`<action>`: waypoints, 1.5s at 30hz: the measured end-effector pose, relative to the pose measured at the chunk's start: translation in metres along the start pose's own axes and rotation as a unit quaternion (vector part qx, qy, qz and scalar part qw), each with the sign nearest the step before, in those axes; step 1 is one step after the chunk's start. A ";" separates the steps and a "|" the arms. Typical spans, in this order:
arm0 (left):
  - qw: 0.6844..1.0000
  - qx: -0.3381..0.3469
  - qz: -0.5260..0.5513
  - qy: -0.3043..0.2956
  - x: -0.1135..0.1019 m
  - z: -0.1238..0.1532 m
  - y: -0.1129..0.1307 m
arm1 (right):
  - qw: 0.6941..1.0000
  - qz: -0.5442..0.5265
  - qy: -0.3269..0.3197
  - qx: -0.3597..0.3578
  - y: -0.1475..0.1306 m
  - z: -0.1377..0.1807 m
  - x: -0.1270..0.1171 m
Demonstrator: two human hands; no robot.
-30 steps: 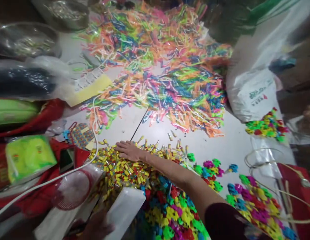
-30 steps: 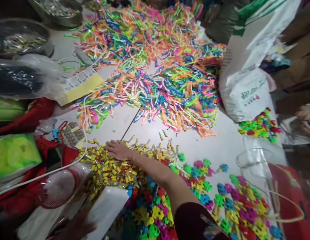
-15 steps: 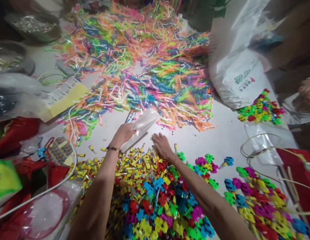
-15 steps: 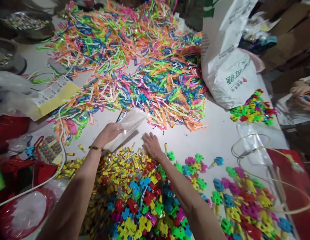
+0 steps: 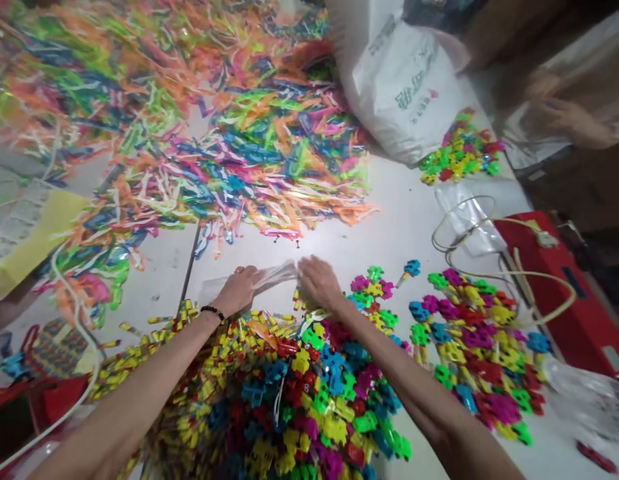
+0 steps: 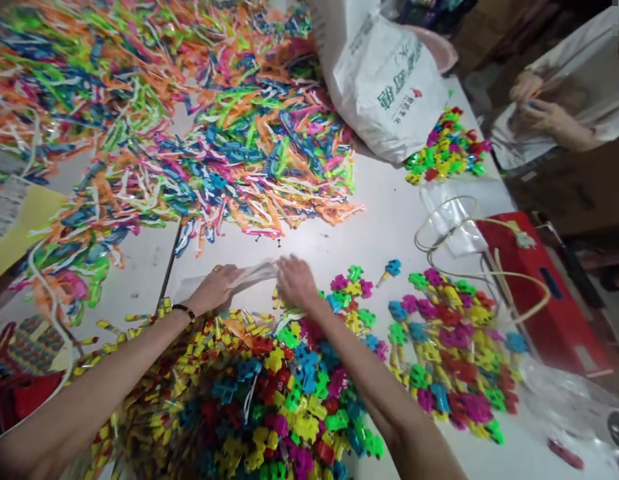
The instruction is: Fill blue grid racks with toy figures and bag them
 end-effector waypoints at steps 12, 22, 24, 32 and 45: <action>0.983 0.154 0.082 -0.052 0.016 0.039 0.000 | 0.995 -0.024 -0.088 -0.034 0.012 0.082 -0.005; 0.998 0.059 0.030 -0.010 -0.001 -0.061 0.060 | 0.964 0.231 0.045 0.126 0.257 0.099 -0.156; 0.998 0.053 0.030 -0.018 -0.001 -0.062 0.065 | 0.956 0.251 0.054 0.140 0.263 0.120 -0.155; 0.999 0.025 0.041 -0.018 0.018 -0.093 0.095 | 0.988 0.080 0.110 0.069 0.204 0.056 -0.085; 0.997 0.023 0.059 -0.053 0.036 -0.015 0.128 | 0.999 -0.045 -0.018 0.016 0.115 0.116 0.012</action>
Point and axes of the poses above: each hand's wrist, its own z-axis away from the middle knuckle, its own x-axis out of the palm, y = z × x, the point moved 3 cm from there along -z, towards the middle knuckle, and after that the axes turned 14 degrees about x, right-handed, at the moved point
